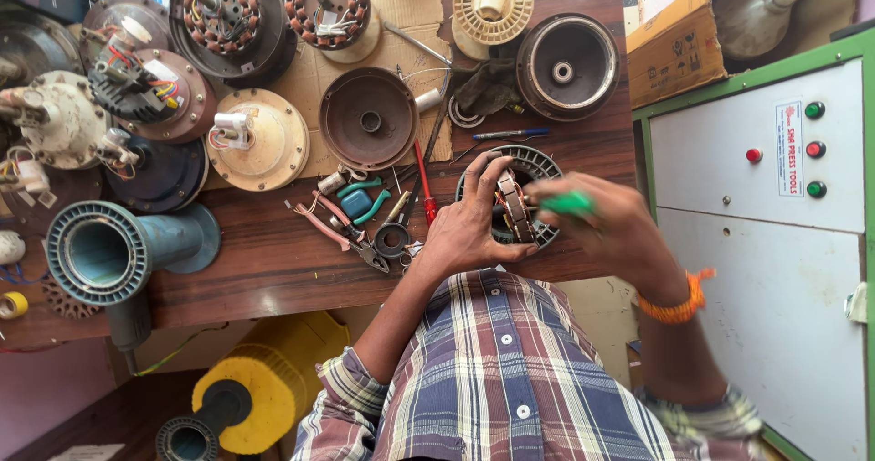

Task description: The person holds a motor armature on the workbench and uses a green-handled screwdriver to pry and work on its commutator and winding area, repositioning the armature repeatedly while continuing to work on it with the screwdriver.

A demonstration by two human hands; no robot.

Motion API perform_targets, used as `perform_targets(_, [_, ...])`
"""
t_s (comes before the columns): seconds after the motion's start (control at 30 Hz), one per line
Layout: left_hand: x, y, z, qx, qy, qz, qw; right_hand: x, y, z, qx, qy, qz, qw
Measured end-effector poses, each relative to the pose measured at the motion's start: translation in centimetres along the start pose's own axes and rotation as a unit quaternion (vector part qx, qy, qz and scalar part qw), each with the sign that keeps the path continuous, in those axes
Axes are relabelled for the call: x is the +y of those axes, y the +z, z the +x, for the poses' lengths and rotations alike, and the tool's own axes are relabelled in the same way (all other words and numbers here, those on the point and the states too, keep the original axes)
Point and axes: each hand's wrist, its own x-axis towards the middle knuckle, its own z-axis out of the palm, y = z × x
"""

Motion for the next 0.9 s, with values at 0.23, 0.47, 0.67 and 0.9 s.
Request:
perform_targets(0.23, [-0.8, 1.1, -0.5, 0.029, 0.005, -0.011, 0.999, 0.7, 3.3, -6.1, 0.172, 0.024, 0.062, 0.983])
perform_targets(0.47, [-0.8, 1.5, -0.6, 0.046, 0.012, 0.002, 0.999, 0.9, 6.1, -7.3, 0.21, 0.002, 0.015, 0.977])
perform_targets(0.67, [-1.0, 1.7, -0.5, 0.04, 0.003, 0.015, 0.999, 0.5, 6.0, -6.3, 0.194, -0.009, -0.008, 0.981])
perform_targets(0.9, [-1.0, 1.7, -0.3, 0.028, 0.001, 0.018, 0.999, -0.3, 3.2, -3.4, 0.12, 0.039, -0.01, 0.992])
